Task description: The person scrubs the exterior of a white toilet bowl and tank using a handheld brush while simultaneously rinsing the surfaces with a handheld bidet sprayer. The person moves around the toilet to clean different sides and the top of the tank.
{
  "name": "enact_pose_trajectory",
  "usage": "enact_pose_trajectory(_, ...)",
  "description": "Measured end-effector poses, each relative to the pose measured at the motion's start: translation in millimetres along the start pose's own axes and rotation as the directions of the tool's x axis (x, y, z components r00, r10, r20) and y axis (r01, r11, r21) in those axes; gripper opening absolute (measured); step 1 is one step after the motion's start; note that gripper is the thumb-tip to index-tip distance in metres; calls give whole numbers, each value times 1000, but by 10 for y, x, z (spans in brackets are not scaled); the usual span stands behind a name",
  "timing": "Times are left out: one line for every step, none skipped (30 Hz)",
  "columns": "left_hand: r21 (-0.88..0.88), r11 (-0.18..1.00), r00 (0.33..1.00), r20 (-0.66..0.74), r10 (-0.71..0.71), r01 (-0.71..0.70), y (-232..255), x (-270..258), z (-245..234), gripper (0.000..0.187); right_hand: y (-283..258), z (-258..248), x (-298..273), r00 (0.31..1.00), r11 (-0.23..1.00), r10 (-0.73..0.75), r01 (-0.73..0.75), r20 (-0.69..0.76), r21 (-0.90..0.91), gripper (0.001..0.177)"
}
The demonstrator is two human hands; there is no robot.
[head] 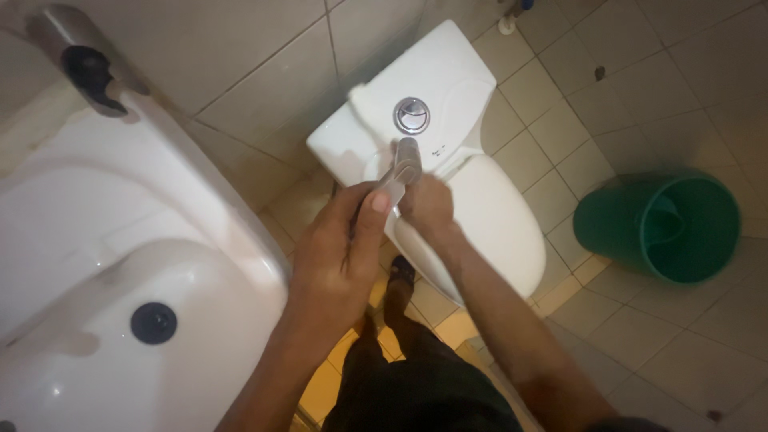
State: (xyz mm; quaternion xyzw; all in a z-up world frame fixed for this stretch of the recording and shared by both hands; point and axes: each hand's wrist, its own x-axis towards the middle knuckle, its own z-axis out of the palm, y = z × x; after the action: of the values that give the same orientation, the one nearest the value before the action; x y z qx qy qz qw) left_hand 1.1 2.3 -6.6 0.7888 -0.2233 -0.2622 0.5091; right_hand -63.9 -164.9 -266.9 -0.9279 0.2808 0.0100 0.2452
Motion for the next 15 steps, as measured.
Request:
enact_pose_trajectory(1, 1000, 1000, -10, 21, -21, -2, -4, -2, 49, -73, -1, -163, 999, 1000, 19, -19, 43, 5, 41)
enact_pose_trajectory(-4, 1000, 1000, 2, -10, 10, -3, -7, -5, 49, -147, -13, -344, 996, 999, 37, -38, 84, 9, 60)
enact_pose_trajectory(-10, 999, 999, 15, -40, 40, -3, -7, -7, 49, -189, -53, -487, 994, 999, 39, -42, 101, 26, 56)
enact_pose_trajectory(-14, 997, 997, 26, -69, 70, 0, -6, -10, 49, -219, -102, -611, 992, 998, 39, -45, 118, 44, 52)
enact_pose_trajectory(-13, 996, 996, 23, -88, 88, 6, -11, -8, 49, -238, -153, -726, 990, 997, 40, -48, 134, 61, 48)
enact_pose_trajectory(-13, 994, 994, 20, -105, 105, 14, -17, -5, 49, -242, -209, -849, 992, 998, 38, -45, 121, 54, 49)
enact_pose_trajectory(-12, 992, 992, 17, -122, 122, 20, -23, -5, 49, -227, -272, -964, 994, 998, 37, -42, 107, 48, 50)
enact_pose_trajectory(-7, 990, 989, 32, -141, 141, 24, -18, -8, 49, -198, -324, -1018, 995, 998, 36, -39, 91, 41, 50)
enact_pose_trajectory(-2, 987, 986, 48, -160, 160, 26, -9, -8, 49, -159, -364, -1035, 980, 995, 100, -100, 172, -10, 49)
enact_pose_trajectory(5, 983, 981, 67, -182, 182, 25, -12, -6, 49, -111, -403, -1073, 953, 985, 171, -159, 249, -65, 48)
enact_pose_trajectory(3, 993, 992, 47, -119, 119, 23, -18, -5, 50, -56, -440, -1097, 916, 969, 243, -213, 320, -125, 46)
enact_pose_trajectory(2, 998, 998, 29, -55, 55, 20, -21, -4, 50, 5, -478, -1102, 972, 985, 154, -137, 178, -105, 46)
enact_pose_trajectory(2, 1000, 1000, 12, 10, -10, 19, -25, -3, 50, 61, -509, -1088, 998, 993, 62, -59, 31, -97, 45)
enact_pose_trajectory(9, 1000, 1000, 13, -5, 5, 20, -23, 0, 51, 99, -528, -1061, 992, 994, -34, 21, -120, -103, 45)
enact_pose_trajectory(16, 1000, 1000, 14, -19, 19, 21, -18, 4, 51, 120, -535, -1032, 997, 996, 20, -26, -72, -90, 44)
